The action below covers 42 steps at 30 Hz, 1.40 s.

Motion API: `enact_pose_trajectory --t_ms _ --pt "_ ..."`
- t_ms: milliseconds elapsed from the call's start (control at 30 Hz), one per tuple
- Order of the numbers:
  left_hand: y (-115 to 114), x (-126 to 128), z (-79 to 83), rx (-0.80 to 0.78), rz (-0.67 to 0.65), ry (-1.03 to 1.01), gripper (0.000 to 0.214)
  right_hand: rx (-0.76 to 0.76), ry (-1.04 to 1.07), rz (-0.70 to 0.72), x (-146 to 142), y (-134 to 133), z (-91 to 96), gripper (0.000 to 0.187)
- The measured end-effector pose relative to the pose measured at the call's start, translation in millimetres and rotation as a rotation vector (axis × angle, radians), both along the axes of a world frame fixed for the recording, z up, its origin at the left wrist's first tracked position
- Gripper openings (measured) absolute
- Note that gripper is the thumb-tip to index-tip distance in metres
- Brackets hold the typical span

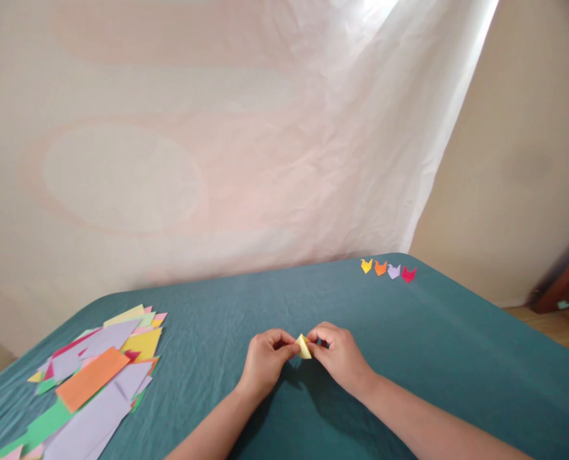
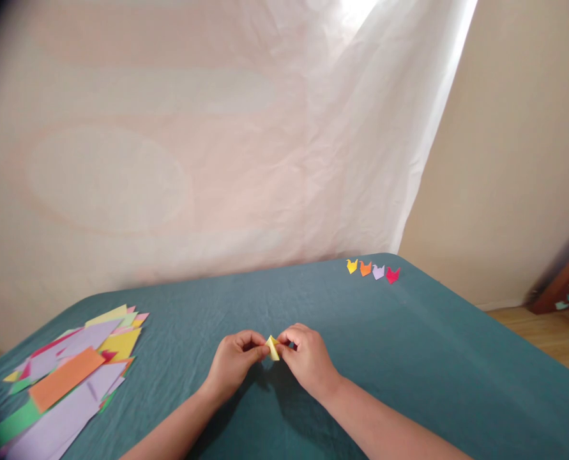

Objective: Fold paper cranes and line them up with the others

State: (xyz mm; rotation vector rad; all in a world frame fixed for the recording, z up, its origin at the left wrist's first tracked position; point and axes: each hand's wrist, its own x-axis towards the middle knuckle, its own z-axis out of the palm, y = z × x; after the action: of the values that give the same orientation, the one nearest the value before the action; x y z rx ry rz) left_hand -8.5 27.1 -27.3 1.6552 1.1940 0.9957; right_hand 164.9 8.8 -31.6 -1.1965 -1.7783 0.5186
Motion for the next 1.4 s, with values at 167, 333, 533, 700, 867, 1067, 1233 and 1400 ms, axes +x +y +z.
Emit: enact_pose_trajectory --t_ms 167,333,533,700,867,1067,1233,1400 --pt "2 0 -1.5 -0.018 -0.020 -0.014 0.013 -0.015 0.035 -0.002 0 2 -3.9 0.013" --pt "4 -3 -1.9 0.027 -0.039 0.077 0.018 -0.052 0.052 -0.012 0 3 -6.1 0.011" --pt "4 -4 -3.2 0.106 -0.029 0.105 0.014 -0.064 0.052 0.014 0 3 -7.2 0.012" --pt "16 -10 -14.0 0.017 0.006 -0.025 0.017 -0.125 0.078 -0.022 5 8 -12.0 0.014" --pt "21 -13 -18.1 -0.022 -0.026 -0.086 0.014 -0.105 0.020 -0.033 7 9 -12.7 0.016" --pt "11 -12 -5.1 0.156 -0.093 0.072 0.036 -0.073 -0.035 -0.017 6 7 -13.0 0.012" --pt "9 -16 1.8 0.305 -0.152 0.295 0.025 0.041 -0.027 -0.043 5 6 -9.5 0.030" --pt "6 -15 1.9 0.369 -0.176 0.360 0.025 0.247 -0.182 0.168 5 -2 2.0 0.053"
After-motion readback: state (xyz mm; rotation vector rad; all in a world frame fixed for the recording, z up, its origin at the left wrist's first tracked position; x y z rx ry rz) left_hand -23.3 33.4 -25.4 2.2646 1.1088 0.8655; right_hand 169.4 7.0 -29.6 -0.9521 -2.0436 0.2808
